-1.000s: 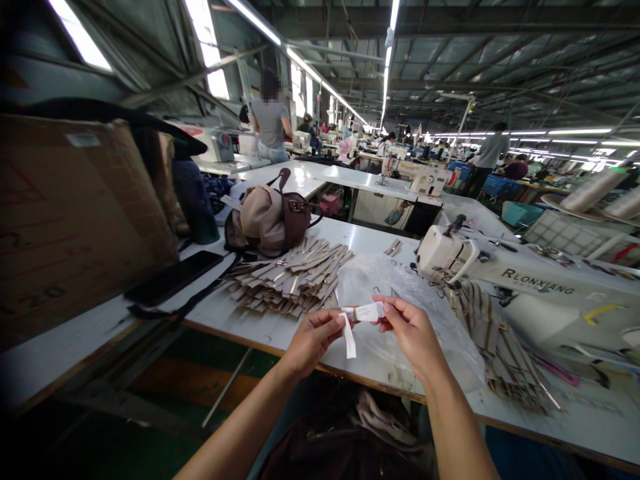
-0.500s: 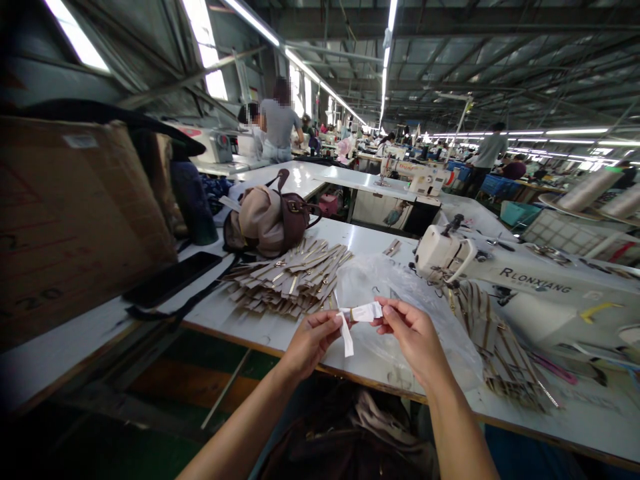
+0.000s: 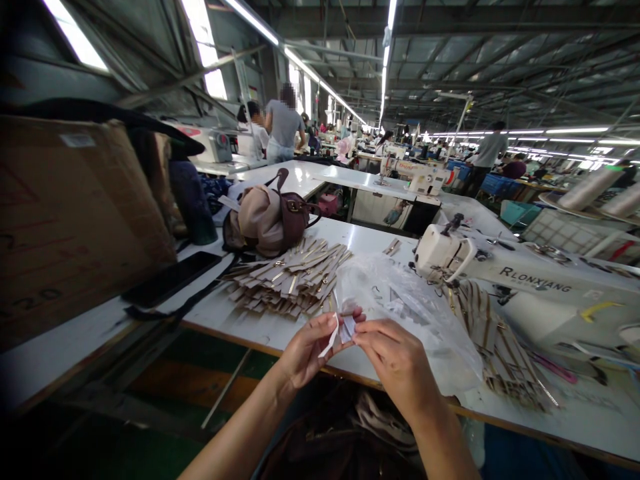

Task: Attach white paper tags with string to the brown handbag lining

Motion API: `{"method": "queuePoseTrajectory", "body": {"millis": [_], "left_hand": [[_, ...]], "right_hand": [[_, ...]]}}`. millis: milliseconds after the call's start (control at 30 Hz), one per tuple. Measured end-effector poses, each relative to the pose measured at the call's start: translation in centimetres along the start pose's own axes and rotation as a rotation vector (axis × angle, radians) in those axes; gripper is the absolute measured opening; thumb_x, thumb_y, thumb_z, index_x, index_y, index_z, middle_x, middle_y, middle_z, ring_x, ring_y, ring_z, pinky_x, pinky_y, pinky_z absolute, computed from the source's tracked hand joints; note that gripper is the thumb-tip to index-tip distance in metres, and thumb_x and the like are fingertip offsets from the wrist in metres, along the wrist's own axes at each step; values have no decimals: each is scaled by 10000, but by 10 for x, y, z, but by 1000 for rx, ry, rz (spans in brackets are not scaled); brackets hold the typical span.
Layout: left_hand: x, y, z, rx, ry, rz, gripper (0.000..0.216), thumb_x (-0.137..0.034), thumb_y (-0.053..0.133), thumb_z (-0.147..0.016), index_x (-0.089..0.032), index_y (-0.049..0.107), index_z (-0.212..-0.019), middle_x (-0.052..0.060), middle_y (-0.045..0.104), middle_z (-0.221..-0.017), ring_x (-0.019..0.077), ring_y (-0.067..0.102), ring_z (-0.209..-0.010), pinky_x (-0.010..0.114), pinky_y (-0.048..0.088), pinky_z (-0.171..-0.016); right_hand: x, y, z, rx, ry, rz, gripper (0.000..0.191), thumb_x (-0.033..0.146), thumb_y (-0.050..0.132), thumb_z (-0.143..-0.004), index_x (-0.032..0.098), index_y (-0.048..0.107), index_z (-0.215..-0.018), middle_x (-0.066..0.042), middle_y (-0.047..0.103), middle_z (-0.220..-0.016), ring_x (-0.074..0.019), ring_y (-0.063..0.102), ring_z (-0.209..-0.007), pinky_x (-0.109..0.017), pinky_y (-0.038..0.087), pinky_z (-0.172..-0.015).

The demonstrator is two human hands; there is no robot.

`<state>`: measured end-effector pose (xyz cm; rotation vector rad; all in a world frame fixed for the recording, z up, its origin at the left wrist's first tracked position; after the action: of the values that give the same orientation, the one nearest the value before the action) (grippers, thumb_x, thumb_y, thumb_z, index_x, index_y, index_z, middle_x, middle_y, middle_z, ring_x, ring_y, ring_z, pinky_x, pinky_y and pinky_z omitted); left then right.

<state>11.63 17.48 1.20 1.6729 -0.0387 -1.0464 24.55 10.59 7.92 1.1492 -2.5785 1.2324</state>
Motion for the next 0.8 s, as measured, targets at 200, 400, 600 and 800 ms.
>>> {"method": "queuePoseTrajectory", "body": {"millis": [200, 400, 600, 800], "left_hand": [[3, -4, 1, 44, 5, 109, 109, -125, 592, -818, -92, 693, -846, 146, 662, -1136, 282, 607, -1090, 333, 563, -813], [7, -2, 3, 76, -17, 184, 153, -116, 577, -817, -70, 685, -915, 154, 656, -1132, 277, 603, -1087, 332, 566, -802], [5, -1, 3, 67, -37, 256, 78, -108, 648, -761, -76, 686, -821, 147, 683, -1060, 238, 641, -1009, 325, 553, -832], [3, 2, 5, 104, 1, 229, 35, -112, 663, -747, -97, 694, -756, 119, 687, -1061, 243, 633, -1034, 340, 518, -910]], "right_hand": [[8, 0, 0, -22, 10, -52, 133, 38, 637, -802, 172, 641, -809, -30, 633, -862, -116, 610, -812, -228, 494, -737], [10, 1, -2, -46, 44, -155, 119, 79, 698, -765, 183, 660, -808, -21, 620, -848, -113, 609, -774, -219, 497, -699], [10, -2, 1, -56, 57, -158, 111, 80, 698, -763, 182, 655, -770, -16, 591, -814, -109, 591, -737, -212, 478, -661], [13, -3, 0, -50, 65, -158, 109, 91, 708, -756, 179, 647, -737, -10, 581, -788, -109, 585, -735, -210, 460, -671]]}}
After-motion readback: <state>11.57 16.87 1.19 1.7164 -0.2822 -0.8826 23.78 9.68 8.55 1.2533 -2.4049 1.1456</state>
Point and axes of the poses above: each hand's wrist, its own z-axis away from the middle knuckle, its own y-axis out of the palm, x = y × z, the point moved 4 cm from there along -z, towards the middle knuckle
